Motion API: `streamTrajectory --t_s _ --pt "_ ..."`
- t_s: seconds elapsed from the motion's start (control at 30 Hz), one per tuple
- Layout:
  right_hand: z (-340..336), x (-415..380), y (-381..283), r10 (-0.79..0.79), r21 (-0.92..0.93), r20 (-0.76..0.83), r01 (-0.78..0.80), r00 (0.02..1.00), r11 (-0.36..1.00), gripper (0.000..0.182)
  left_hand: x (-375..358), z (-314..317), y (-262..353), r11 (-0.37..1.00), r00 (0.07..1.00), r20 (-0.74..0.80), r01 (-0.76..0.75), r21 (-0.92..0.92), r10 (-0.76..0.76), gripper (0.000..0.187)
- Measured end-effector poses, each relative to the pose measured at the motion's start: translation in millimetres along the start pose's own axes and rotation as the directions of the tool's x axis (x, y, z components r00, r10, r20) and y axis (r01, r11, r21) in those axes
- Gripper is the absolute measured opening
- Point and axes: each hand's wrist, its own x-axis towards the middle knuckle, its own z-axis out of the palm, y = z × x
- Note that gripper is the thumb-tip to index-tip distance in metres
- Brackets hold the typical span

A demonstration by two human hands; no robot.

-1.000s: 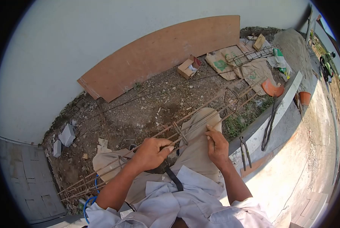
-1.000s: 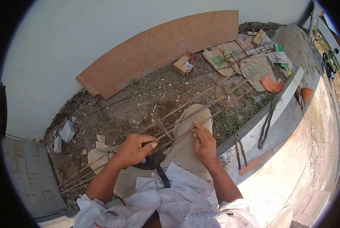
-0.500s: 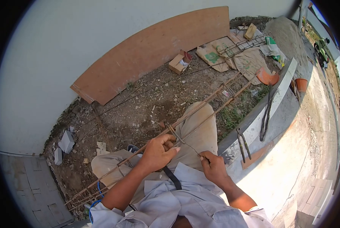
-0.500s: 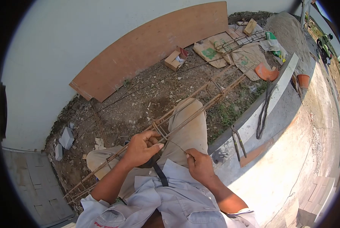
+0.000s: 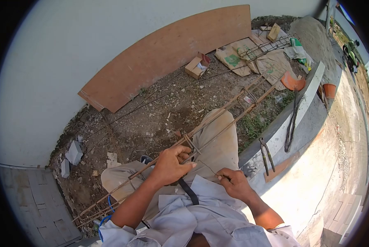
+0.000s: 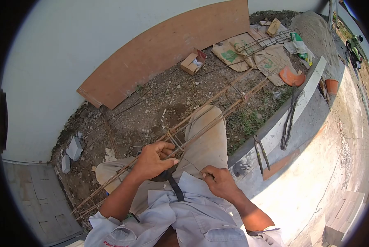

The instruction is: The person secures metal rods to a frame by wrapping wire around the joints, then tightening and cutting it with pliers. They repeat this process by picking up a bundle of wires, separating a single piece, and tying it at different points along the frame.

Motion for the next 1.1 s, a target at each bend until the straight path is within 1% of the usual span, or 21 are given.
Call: streamTrajectory --t_s 0.03,0.13,0.23,0.33,0.43,0.53,0.63,0.73,0.83,0.93,1.03,1.1 --pt "-1.3 -1.4 -0.5 0.025 -0.002 0.006 -0.025 1.000 1.000 0.015 -0.8 0.8 0.6 1.000 1.000 0.005 -0.003 0.007 0.003 0.053" --pt "6.0 9.1 -3.3 -0.041 -0.002 -0.015 0.041 0.999 0.999 0.014 4.0 4.6 -6.3 0.999 0.999 0.019 -0.035 0.006 0.035 0.052" --pt "15.8 27.5 -5.8 -0.067 0.006 -0.015 0.067 0.998 0.998 0.014 2.2 5.1 1.3 1.000 1.000 0.009 -0.015 0.006 0.015 0.048" --pt "23.1 38.8 -6.9 -0.125 0.015 -0.066 0.126 0.990 0.992 0.014 -0.1 2.2 6.7 0.992 0.997 0.022 0.080 -0.093 -0.078 0.044" --pt "27.2 42.3 -2.1 -0.163 0.029 -0.104 0.167 0.981 0.986 0.014 -0.4 9.3 -6.8 0.989 0.998 -0.059 -0.045 -0.142 0.037 0.033" --pt "25.5 41.5 -6.2 -0.125 0.033 -0.119 0.130 0.985 0.991 0.013 -6.6 14.6 -3.5 0.972 0.959 -0.174 -0.232 -0.044 0.222 0.025" --pt "26.2 40.8 -7.5 -0.118 0.038 -0.113 0.123 0.987 0.992 0.014 -4.9 18.3 -7.6 0.921 0.894 -0.222 -0.368 0.131 0.389 0.019" --pt "31.6 38.4 -6.3 -0.110 0.047 -0.120 0.116 0.987 0.992 0.015 -6.1 21.1 -2.9 0.895 0.869 -0.226 -0.404 0.189 0.440 0.019" --pt "34.3 35.9 -5.1 -0.106 0.061 -0.134 0.115 0.985 0.991 0.015 -6.5 26.0 5.0 0.903 0.858 -0.284 -0.395 0.167 0.428 0.016" --pt "34.3 36.7 -4.1 -0.115 0.054 -0.145 0.124 0.983 0.991 0.015 -6.7 28.5 8.8 0.934 0.883 -0.303 -0.344 0.101 0.358 0.014" --pt "39.6 38.1 2.1 -0.165 0.068 -0.199 0.181 0.966 0.981 0.014 -7.5 29.7 10.4 0.960 0.910 -0.307 -0.272 0.065 0.278 0.014" --pt "41.3 39.4 5.7 -0.130 0.087 -0.176 0.147 0.976 0.985 0.014 -8.0 30.6 12.2 0.980 0.934 -0.304 -0.200 -0.010 0.188 0.014"
